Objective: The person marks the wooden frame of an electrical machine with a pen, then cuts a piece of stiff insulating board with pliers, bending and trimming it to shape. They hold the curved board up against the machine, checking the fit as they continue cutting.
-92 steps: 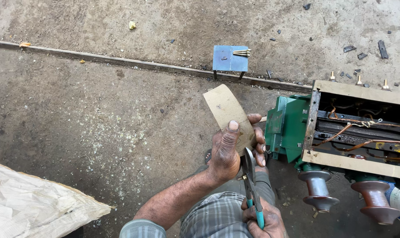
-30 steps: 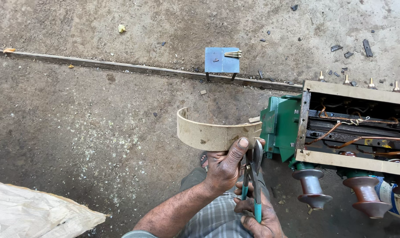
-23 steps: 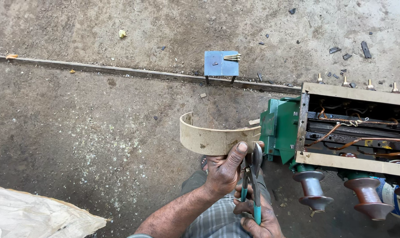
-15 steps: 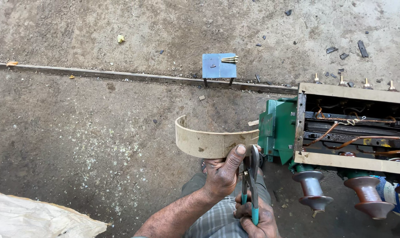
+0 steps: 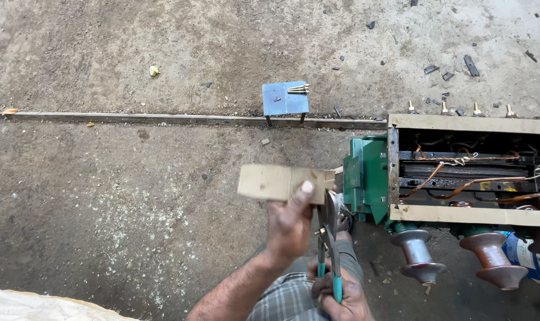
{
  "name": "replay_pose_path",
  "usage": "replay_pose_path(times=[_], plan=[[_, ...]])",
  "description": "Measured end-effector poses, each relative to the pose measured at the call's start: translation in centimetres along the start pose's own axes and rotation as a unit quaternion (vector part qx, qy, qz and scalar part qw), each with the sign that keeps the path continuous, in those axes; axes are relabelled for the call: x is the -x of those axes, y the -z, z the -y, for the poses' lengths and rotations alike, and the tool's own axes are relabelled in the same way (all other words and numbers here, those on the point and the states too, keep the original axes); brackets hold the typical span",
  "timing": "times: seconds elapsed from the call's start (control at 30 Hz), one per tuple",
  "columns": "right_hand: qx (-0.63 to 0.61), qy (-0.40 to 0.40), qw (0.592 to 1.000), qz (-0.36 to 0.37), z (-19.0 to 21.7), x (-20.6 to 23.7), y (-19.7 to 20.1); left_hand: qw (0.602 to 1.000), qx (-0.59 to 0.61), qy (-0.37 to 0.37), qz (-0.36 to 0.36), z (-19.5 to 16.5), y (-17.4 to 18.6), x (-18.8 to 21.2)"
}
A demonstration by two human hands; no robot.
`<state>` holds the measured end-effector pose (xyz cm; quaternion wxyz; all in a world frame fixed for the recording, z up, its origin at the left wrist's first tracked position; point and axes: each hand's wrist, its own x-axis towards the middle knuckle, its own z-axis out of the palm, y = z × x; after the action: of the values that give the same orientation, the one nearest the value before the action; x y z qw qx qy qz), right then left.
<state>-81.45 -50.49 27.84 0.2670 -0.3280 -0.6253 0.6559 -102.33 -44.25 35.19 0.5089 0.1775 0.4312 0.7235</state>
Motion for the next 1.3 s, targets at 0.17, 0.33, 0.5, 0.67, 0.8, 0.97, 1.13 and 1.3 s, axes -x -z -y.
replay_pose_path(times=[0.17, 0.33, 0.5, 0.67, 0.8, 0.97, 1.13, 1.3], plan=[[-0.06, -0.076, 0.995, -0.012, -2.7, 1.7, 1.0, 0.948, -0.255, 0.108, 0.154, -3.5, 4.9, -5.5], [0.14, 0.066, 0.983, 0.099, -5.9, 2.5, 3.3, 0.943, -0.128, 0.155, 0.265, -8.6, 6.9, -7.6], [0.022, 0.025, 0.993, 0.117, -6.6, 2.1, 3.7, 0.945, -0.161, 0.148, 0.242, -12.6, 5.8, -6.5], [0.112, 0.005, 0.982, 0.149, -5.1, 0.2, 3.7, 0.935, 0.017, 0.179, 0.307, -12.8, 5.2, -4.8], [0.164, 0.016, 0.968, 0.19, -3.0, -1.0, 3.8, 0.934, 0.033, 0.206, 0.289, -11.4, 5.4, -4.3], [0.043, 0.012, 0.982, 0.183, -1.0, -1.9, 2.7, 0.935, 0.022, 0.195, 0.295, -10.2, 5.7, -4.5], [0.019, -0.048, 0.981, 0.189, -0.3, -1.4, 2.9, 0.92, 0.046, 0.228, 0.316, -8.3, 5.5, -4.4], [-0.073, -0.108, 0.975, 0.178, -0.7, -0.1, 2.3, 0.893, 0.136, 0.247, 0.352, -7.6, 5.9, -4.4]])
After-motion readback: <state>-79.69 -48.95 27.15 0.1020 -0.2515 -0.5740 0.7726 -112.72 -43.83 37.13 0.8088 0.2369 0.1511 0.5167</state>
